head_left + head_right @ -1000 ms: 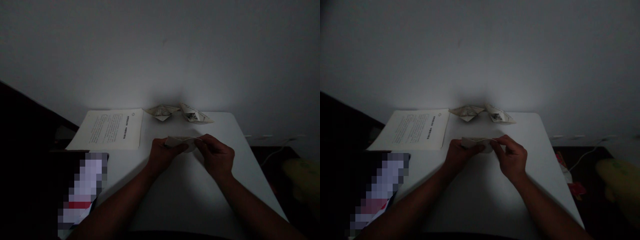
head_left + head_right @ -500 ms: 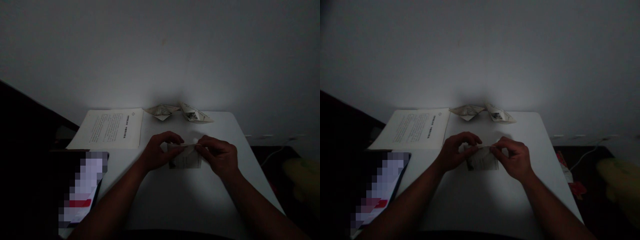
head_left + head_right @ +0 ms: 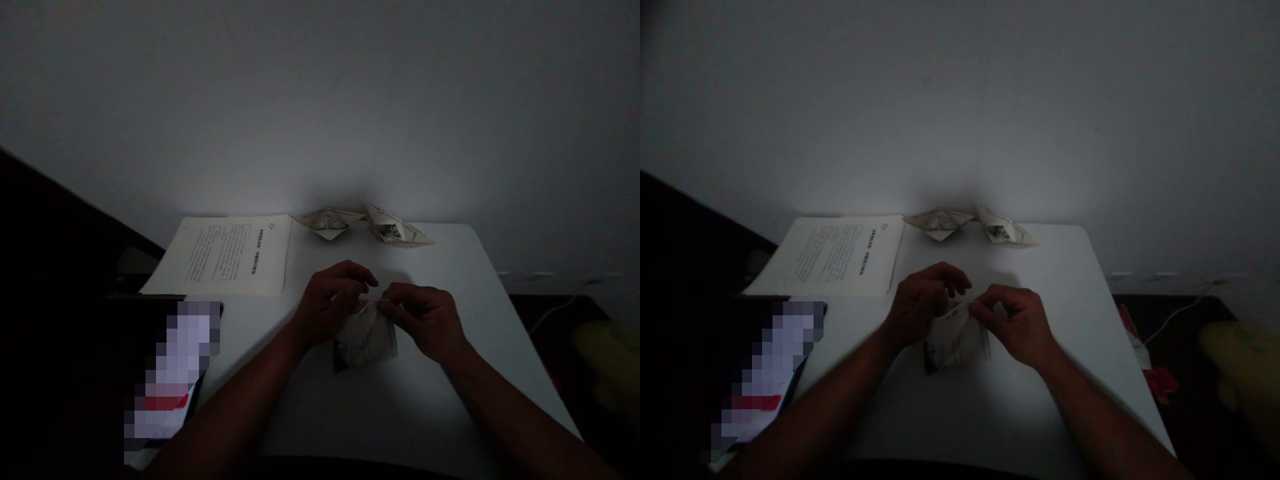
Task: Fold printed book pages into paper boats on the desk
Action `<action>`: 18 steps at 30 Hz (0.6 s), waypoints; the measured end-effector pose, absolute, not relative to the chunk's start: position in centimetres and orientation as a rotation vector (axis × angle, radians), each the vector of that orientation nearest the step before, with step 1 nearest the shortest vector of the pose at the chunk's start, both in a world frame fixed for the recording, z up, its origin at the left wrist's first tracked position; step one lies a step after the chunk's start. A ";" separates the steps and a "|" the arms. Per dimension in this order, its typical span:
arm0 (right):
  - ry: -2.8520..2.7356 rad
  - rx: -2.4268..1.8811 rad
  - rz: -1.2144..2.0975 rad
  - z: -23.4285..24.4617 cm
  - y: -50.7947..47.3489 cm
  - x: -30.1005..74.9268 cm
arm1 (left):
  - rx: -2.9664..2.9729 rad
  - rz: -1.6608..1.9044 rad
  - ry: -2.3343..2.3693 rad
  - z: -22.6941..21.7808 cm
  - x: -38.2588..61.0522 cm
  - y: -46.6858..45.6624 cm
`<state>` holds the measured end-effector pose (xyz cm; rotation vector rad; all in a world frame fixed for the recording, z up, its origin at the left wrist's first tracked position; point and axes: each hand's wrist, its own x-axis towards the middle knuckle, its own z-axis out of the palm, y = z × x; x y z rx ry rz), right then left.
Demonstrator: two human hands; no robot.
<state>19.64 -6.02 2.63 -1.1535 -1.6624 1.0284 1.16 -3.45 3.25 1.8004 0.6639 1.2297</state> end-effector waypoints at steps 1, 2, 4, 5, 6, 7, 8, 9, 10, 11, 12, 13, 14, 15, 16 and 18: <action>-1.677 -1.153 1.038 2.6 -6.1 19.5 | 1.785 1.210 0.650 3.2 1.3 -3.5; -1.690 -1.152 1.043 2.7 -6.1 19.5 | 1.775 1.193 0.637 3.1 1.4 -3.6; -1.704 -1.172 1.036 2.6 -6.1 19.5 | 1.768 1.179 0.621 3.1 1.5 -3.8; -1.693 -1.190 1.025 2.6 -6.1 19.6 | 1.767 1.182 0.633 3.1 1.5 -3.8; -1.675 -1.205 1.019 2.6 -6.1 19.8 | 1.768 1.194 0.659 3.2 1.4 -3.7; -1.654 -1.214 1.016 2.5 -6.1 19.9 | 1.766 1.215 0.699 3.2 1.2 -3.7; -1.634 -1.217 1.021 2.5 -6.1 20.0 | 1.760 1.241 0.745 3.3 1.0 -3.6; -1.615 -1.209 1.031 2.5 -6.1 20.0 | 1.749 1.274 0.788 3.4 0.9 -3.5; -1.603 -1.196 1.042 2.5 -6.1 20.1 | 1.736 1.306 0.818 3.4 0.8 -3.4; -1.600 -1.185 1.053 2.5 -6.0 20.1 | 1.728 1.331 0.832 3.4 0.7 -3.4; -1.601 -1.179 1.055 2.4 -6.0 20.1 | 1.726 1.348 0.829 3.4 0.6 -3.4; -1.599 -1.177 1.047 2.4 -6.0 20.1 | 1.729 1.359 0.818 3.4 0.7 -3.3; -1.602 -1.177 1.040 2.4 -6.0 20.1 | 1.742 1.367 0.802 3.4 0.7 -3.3; -1.608 -1.181 1.033 2.4 -6.1 20.2 | 1.762 1.366 0.788 3.4 0.7 -3.4; -1.609 -1.187 1.023 2.3 -6.1 20.2 | 1.789 1.357 0.783 3.3 0.7 -3.4; -1.588 -1.193 0.982 2.3 -6.1 20.5 | 1.848 1.334 0.790 3.3 0.6 -3.4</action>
